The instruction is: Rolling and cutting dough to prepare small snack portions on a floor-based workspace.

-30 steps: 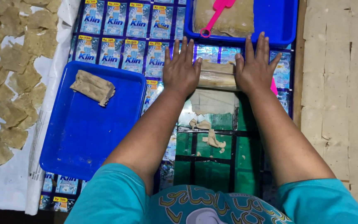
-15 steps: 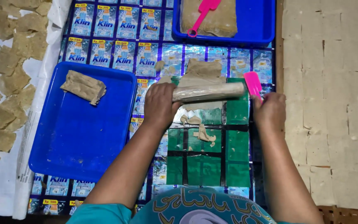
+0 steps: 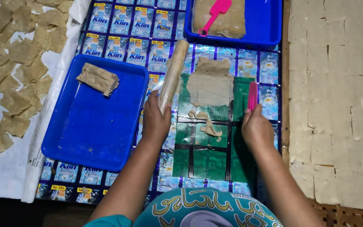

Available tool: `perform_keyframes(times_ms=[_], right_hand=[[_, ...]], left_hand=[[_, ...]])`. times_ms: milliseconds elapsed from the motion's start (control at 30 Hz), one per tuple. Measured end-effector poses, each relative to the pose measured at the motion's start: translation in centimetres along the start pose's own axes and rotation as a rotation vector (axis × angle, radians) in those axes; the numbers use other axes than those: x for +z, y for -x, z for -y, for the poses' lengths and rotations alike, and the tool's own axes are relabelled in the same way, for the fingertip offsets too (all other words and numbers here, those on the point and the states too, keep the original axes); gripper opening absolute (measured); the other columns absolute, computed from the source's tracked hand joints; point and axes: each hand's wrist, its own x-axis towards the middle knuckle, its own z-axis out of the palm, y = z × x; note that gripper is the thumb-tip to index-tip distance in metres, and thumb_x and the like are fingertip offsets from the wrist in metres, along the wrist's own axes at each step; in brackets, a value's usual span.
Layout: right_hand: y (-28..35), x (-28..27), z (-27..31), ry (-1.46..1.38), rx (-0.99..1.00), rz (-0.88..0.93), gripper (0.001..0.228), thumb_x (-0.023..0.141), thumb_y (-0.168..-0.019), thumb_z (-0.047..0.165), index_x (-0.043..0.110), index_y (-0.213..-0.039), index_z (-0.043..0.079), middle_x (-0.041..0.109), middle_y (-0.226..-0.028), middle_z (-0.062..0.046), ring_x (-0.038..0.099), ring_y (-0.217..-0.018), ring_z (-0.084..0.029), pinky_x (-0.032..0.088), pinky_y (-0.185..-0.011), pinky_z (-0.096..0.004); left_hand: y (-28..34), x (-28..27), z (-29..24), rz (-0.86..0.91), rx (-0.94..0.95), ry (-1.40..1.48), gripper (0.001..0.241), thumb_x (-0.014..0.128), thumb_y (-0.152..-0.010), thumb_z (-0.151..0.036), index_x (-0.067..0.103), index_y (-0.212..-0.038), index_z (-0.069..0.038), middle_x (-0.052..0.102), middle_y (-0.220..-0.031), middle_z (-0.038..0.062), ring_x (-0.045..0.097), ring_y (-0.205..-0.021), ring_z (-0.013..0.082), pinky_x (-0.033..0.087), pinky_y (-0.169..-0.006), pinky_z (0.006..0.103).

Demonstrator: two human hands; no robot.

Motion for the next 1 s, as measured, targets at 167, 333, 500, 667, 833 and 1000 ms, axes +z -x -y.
perform_keyframes(times_ms=[167,333,500,667,833,1000], right_hand=[[3.2,1.1,2.2,0.017,-0.023,0.142,0.046,0.039,-0.104,0.044,0.063,-0.114,0.007,0.073,-0.1,-0.028,0.069,-0.104,-0.053,0.054,-0.09,-0.062],[2.7,3.2,1.8,0.049,-0.001,0.178,0.045,0.04,-0.101,0.046,0.07,-0.106,0.012,0.076,-0.094,-0.023,0.071,-0.102,-0.048,0.056,-0.088,-0.058],[1.8,3.9,1.9,0.001,0.062,0.112,0.047,0.042,-0.1,0.041,0.073,-0.102,0.007,0.076,-0.091,-0.025,0.072,-0.099,-0.05,0.057,-0.085,-0.058],[1.5,2.7,3.3,-0.027,0.042,0.093,0.046,0.041,-0.102,0.035,0.073,-0.104,0.002,0.074,-0.093,-0.031,0.07,-0.101,-0.053,0.056,-0.087,-0.061],[-0.1,2.5,3.7,-0.008,0.007,0.068,0.047,0.041,-0.103,0.033,0.073,-0.102,0.0,0.074,-0.093,-0.033,0.069,-0.101,-0.054,0.055,-0.087,-0.062],[-1.5,1.7,4.5,0.002,-0.033,0.045,0.046,0.042,-0.103,0.031,0.073,-0.103,-0.004,0.073,-0.095,-0.035,0.069,-0.101,-0.055,0.054,-0.086,-0.063]], left_hand=[[1.9,0.0,-1.0,-0.004,0.035,0.125,0.053,0.065,-0.093,-0.009,0.047,-0.142,-0.002,0.06,-0.129,0.026,0.059,-0.12,0.0471,0.049,-0.103,0.0542],[2.3,0.7,0.5,-0.059,0.099,0.115,0.048,0.065,-0.094,-0.012,0.05,-0.14,-0.005,0.059,-0.132,0.02,0.06,-0.122,0.0415,0.05,-0.104,0.05],[2.1,1.0,0.7,-0.088,0.155,0.082,0.045,0.065,-0.094,-0.012,0.052,-0.136,-0.003,0.059,-0.132,0.019,0.06,-0.123,0.0407,0.051,-0.105,0.0499],[2.0,1.0,0.8,-0.095,0.17,0.094,0.045,0.065,-0.094,-0.011,0.051,-0.136,-0.003,0.059,-0.132,0.02,0.061,-0.122,0.0419,0.051,-0.104,0.0511],[1.9,1.2,1.1,-0.109,0.19,0.079,0.046,0.065,-0.094,-0.012,0.052,-0.137,-0.003,0.059,-0.133,0.02,0.061,-0.123,0.0417,0.051,-0.104,0.0508],[1.9,0.9,0.8,-0.1,0.183,0.085,0.045,0.065,-0.093,-0.011,0.052,-0.135,-0.003,0.059,-0.132,0.021,0.061,-0.122,0.0431,0.051,-0.103,0.0517]])
